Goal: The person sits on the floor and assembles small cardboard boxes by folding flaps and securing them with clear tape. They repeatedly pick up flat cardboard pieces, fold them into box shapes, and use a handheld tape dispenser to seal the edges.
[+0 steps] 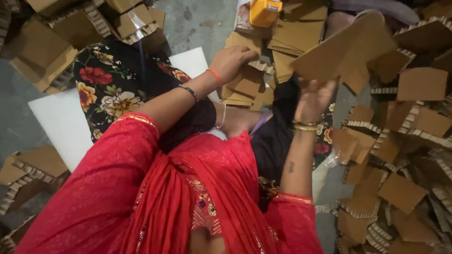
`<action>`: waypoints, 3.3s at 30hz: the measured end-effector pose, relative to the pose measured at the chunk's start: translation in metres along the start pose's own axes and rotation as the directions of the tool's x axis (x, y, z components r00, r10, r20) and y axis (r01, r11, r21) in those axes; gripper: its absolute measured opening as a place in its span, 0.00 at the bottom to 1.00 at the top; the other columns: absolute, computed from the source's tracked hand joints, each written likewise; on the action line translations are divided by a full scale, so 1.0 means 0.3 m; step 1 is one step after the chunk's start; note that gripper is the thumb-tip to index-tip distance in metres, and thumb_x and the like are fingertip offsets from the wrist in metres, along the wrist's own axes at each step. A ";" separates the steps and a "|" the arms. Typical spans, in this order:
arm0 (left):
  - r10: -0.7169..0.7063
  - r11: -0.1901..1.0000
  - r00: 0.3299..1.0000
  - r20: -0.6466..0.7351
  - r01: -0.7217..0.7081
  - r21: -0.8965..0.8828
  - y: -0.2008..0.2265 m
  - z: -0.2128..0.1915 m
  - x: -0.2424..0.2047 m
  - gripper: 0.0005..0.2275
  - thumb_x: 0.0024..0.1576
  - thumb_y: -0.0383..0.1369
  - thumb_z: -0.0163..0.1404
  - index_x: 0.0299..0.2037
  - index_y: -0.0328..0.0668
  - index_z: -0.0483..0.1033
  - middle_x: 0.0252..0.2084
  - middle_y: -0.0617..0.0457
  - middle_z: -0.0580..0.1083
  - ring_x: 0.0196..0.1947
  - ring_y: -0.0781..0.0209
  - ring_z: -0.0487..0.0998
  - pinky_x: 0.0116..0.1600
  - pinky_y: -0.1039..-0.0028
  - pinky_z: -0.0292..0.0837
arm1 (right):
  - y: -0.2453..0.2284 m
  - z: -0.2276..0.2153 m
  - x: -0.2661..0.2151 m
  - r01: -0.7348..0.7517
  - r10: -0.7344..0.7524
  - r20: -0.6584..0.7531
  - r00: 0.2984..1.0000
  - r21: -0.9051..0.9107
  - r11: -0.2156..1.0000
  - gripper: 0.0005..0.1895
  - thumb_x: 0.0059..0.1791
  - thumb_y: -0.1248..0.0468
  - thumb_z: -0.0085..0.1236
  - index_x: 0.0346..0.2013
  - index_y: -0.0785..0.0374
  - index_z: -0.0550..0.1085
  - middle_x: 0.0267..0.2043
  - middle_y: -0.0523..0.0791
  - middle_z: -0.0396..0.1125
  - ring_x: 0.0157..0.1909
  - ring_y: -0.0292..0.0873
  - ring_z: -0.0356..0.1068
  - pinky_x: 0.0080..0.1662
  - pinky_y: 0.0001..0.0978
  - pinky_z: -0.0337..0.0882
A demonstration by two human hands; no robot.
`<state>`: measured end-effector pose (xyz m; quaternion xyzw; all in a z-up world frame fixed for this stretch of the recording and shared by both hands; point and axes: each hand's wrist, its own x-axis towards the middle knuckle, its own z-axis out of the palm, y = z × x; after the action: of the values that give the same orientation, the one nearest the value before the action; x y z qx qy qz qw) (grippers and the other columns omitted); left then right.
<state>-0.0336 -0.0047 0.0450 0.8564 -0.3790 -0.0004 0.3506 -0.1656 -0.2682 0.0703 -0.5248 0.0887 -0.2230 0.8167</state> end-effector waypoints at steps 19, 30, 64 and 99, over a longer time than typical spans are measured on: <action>0.041 0.994 0.969 0.245 -0.015 -0.109 -0.138 0.020 0.084 0.17 0.52 0.26 0.53 0.51 0.58 0.80 0.42 0.51 0.81 0.42 0.44 0.80 0.45 0.57 0.75 | 0.474 0.106 -0.100 0.057 -0.043 0.040 0.998 -0.855 0.516 0.46 0.39 0.60 0.78 0.64 0.72 0.60 0.57 0.55 0.64 0.57 0.53 0.67 0.58 0.43 0.68; -0.126 0.992 0.943 0.307 0.127 0.018 -0.069 -0.021 0.114 0.18 0.47 0.35 0.63 0.49 0.59 0.80 0.38 0.51 0.80 0.41 0.44 0.80 0.42 0.55 0.73 | 0.628 0.166 -0.057 0.012 -0.154 -0.150 0.977 -0.677 0.735 0.33 0.37 0.72 0.65 0.56 0.63 0.66 0.54 0.52 0.65 0.57 0.54 0.69 0.60 0.41 0.70; -0.199 0.974 0.976 -0.083 0.206 0.090 -0.109 0.001 0.043 0.10 0.56 0.30 0.47 0.45 0.56 0.76 0.38 0.49 0.78 0.38 0.47 0.81 0.36 0.57 0.73 | 0.305 0.161 0.127 -0.225 0.267 -0.016 0.964 -0.589 0.776 0.22 0.55 0.45 0.58 0.32 0.61 0.75 0.23 0.35 0.61 0.24 0.27 0.54 0.27 0.23 0.52; 0.544 0.793 0.829 -0.125 -0.460 0.400 -0.006 -0.013 -0.043 0.07 0.59 0.38 0.49 0.46 0.56 0.74 0.54 0.60 0.76 0.58 0.58 0.76 0.60 0.64 0.68 | 0.524 -0.182 0.238 -0.365 0.440 0.081 0.894 -0.439 0.821 0.18 0.50 0.62 0.68 0.50 0.65 0.72 0.44 0.43 0.74 0.43 0.37 0.73 0.46 0.30 0.75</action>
<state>-0.0407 0.0068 0.0433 0.7662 -0.5437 0.2621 0.2206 -0.0806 -0.2906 -0.0880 -0.6720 0.1694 0.0270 0.7204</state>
